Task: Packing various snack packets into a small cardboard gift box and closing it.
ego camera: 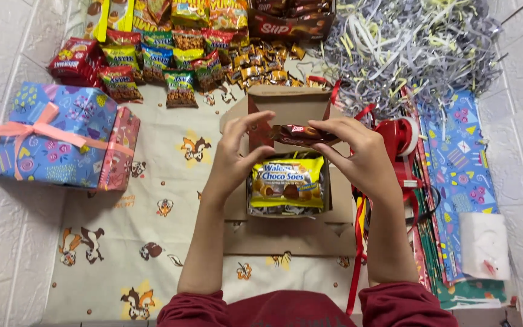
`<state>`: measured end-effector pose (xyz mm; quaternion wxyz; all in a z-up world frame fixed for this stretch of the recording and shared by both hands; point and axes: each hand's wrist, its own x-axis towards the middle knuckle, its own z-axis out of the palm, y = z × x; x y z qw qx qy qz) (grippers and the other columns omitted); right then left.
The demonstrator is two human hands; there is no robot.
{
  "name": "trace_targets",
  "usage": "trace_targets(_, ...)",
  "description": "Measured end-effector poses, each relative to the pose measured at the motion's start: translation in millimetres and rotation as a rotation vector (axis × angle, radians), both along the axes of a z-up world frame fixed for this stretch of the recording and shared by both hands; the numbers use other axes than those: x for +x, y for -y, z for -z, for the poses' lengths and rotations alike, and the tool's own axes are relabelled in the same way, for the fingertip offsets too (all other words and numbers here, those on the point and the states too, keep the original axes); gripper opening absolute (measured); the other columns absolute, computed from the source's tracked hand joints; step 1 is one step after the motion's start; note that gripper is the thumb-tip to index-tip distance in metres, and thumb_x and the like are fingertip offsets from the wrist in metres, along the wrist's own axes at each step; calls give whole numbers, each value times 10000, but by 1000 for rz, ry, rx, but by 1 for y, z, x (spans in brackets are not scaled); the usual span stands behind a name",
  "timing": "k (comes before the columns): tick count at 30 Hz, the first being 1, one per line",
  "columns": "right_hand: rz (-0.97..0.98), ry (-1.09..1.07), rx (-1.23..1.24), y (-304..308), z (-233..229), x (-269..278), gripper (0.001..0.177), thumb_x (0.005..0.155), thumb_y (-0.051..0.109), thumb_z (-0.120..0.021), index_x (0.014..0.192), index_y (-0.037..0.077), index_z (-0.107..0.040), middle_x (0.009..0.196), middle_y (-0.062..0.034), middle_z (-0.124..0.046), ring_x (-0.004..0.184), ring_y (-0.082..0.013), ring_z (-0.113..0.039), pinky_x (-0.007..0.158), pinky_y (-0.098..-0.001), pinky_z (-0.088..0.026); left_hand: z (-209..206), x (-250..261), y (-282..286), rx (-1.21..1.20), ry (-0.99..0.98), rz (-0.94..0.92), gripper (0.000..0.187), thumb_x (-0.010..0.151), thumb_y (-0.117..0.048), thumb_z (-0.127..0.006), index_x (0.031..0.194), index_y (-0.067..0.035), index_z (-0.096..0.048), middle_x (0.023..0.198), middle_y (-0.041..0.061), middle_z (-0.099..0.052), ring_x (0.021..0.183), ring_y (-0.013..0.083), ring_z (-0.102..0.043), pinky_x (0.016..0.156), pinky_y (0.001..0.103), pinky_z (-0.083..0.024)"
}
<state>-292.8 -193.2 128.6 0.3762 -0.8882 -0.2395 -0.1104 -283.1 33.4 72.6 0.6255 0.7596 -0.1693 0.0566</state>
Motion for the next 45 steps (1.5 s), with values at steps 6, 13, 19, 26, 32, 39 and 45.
trace_targets(6, 12, -188, -109, 0, 55, -51, 307, 823, 124, -704, 1128, 133, -667, 1021, -49, -682, 935, -244, -647, 840, -352, -516, 74, -24, -12, -182, 11, -359, 341, 1033, -353, -370, 1198, -134, -573, 1132, 35, -640, 1123, 175, -489, 982, 335, -383)
trace_targets(13, 8, -244, -152, -13, 104, -61, 271, 819, 122, -694, 1088, 96, -679, 1025, -124, -598, 848, -331, -669, 778, -423, -547, 99, -31, 7, -243, -53, -364, 366, 1039, -339, -325, 1235, -113, -537, 1173, 61, -610, 1154, 197, -468, 999, 348, -385)
trace_targets(19, 78, -352, -149, -21, 118, -69, 277, 840, 208, -671, 1115, 196, -696, 955, -81, -584, 880, -311, -660, 807, -391, -532, 128, -34, 12, -414, -35, -233, 568, 972, -497, -368, 1385, -108, -331, 1367, 99, -454, 1262, 213, -390, 1043, 360, -358)
trace_targets(26, 140, -293, -401, -26, 138, -72, 223, 836, 391, -631, 1050, 355, -680, 948, 67, -577, 926, -177, -546, 795, -319, -420, 139, -33, 11, -304, -40, -156, 641, 937, -508, -370, 1404, -73, -302, 1387, 142, -430, 1303, 267, -371, 1075, 407, -326)
trace_targets(32, 184, -247, -480, -37, 139, -75, 201, 798, 451, -636, 986, 392, -674, 973, 98, -507, 945, -160, -461, 781, -313, -363, 150, -30, 10, -270, -23, -151, 632, 916, -468, -432, 1392, -66, -326, 1367, 147, -449, 1300, 276, -393, 1074, 436, -336)
trace_targets(39, 195, -196, -405, -36, 127, -79, 216, 839, 395, -636, 1043, 338, -675, 1008, 73, -495, 944, -157, -463, 807, -336, -313, 160, -27, 10, -288, -6, -141, 604, 923, -433, -472, 1398, -87, -334, 1369, 108, -449, 1303, 234, -387, 1071, 413, -337)
trace_targets(45, 176, -183, -400, -31, 130, -87, 115, 883, 351, -608, 966, 345, -686, 998, 143, -618, 970, -96, -507, 864, -364, -283, 160, -27, 10, -295, -1, -138, 600, 927, -413, -484, 1397, -69, -335, 1355, 133, -453, 1296, 256, -391, 1069, 429, -337)
